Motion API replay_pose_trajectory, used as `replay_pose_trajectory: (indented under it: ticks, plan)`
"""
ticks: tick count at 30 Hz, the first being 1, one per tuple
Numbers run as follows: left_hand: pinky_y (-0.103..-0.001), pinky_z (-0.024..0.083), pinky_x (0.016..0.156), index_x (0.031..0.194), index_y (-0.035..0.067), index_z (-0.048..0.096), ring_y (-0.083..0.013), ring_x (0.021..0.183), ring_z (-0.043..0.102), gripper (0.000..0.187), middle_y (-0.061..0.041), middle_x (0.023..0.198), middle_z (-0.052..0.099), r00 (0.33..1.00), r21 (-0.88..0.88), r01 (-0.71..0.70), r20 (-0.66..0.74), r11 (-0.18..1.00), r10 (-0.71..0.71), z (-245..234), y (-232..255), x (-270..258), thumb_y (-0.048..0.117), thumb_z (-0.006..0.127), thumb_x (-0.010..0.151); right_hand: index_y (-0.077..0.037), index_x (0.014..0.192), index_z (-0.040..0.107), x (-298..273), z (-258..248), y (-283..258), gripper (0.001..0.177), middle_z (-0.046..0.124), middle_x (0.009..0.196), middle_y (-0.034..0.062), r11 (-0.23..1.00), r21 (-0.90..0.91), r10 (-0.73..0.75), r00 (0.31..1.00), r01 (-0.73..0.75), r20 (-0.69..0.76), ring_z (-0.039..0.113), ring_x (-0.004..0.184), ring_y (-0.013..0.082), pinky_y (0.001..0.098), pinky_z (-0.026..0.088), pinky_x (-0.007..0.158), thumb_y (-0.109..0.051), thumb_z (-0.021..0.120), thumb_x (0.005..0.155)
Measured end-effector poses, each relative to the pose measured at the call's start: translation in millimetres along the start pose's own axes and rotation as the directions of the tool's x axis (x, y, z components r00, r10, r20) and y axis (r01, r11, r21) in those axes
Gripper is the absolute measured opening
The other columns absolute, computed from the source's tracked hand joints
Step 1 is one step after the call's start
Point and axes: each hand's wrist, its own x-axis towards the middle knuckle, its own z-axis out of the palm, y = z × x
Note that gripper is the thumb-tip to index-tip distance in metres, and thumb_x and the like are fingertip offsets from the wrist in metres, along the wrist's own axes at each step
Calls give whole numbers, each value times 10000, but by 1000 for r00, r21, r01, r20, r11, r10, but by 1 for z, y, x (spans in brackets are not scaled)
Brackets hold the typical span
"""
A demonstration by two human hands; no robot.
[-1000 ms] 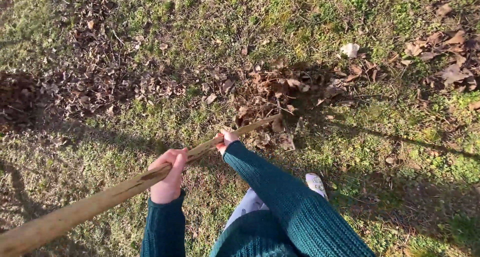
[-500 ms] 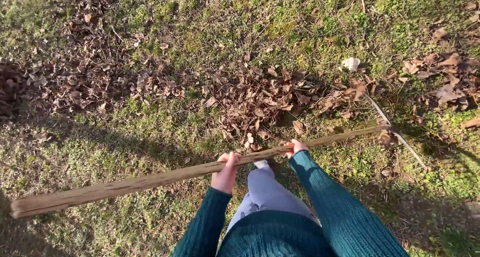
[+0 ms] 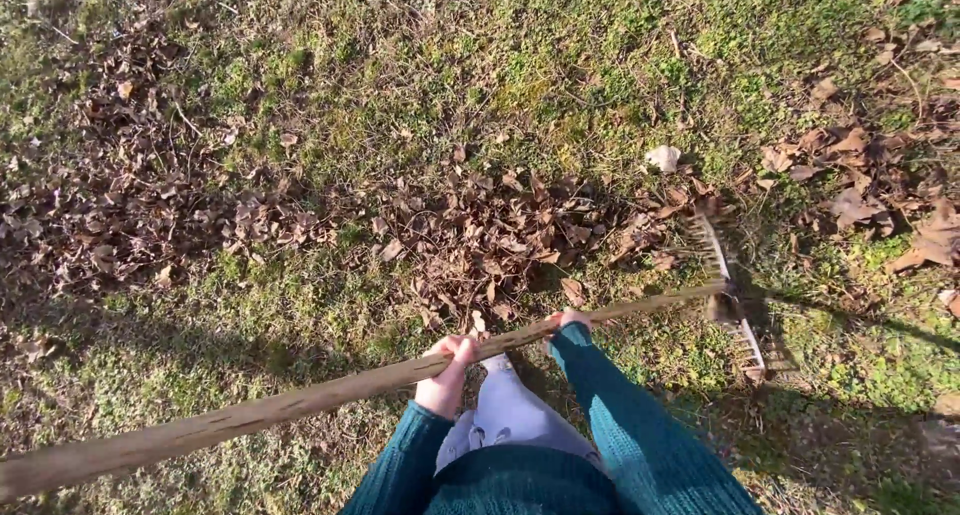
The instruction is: The person rakes dry fallen leaves across a grassy yard using a long-handled leaf rake, pulling scattered leaves toward piles. They occasionally reach down by hand to pull leaves free from the rake tines and continue raking.
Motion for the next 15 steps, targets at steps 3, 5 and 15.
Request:
replay_pose_trajectory:
  ticks: [3,5,15]
  plan:
    - [-512,524,916,626,155,552,-206,787,649,300,-62,801,699,999,-51,18,-40,999,-20,-31,36,18,127,698,886,-82,912,652,5,67,-1,246,672,885,55,982,-187,13,999,-19,-34,652,737,213,384,534,686,-293,542,976]
    - [-505,519,913,637,145,549,-215,806,631,291,-71,808,686,994,-112,53,-86,992,-62,-46,60,20,106,695,887,-72,933,652,-28,94,0,290,672,942,76,931,-365,3,999,-22,-53,655,769,223,389,529,664,-345,560,963]
    - [-386,497,811,587,177,439,-117,650,538,399,18,645,567,977,206,-133,-136,970,163,-130,150,2,38,618,915,-68,1059,514,-152,212,40,148,552,956,88,911,215,252,887,-352,386,600,772,209,341,554,632,-37,554,920]
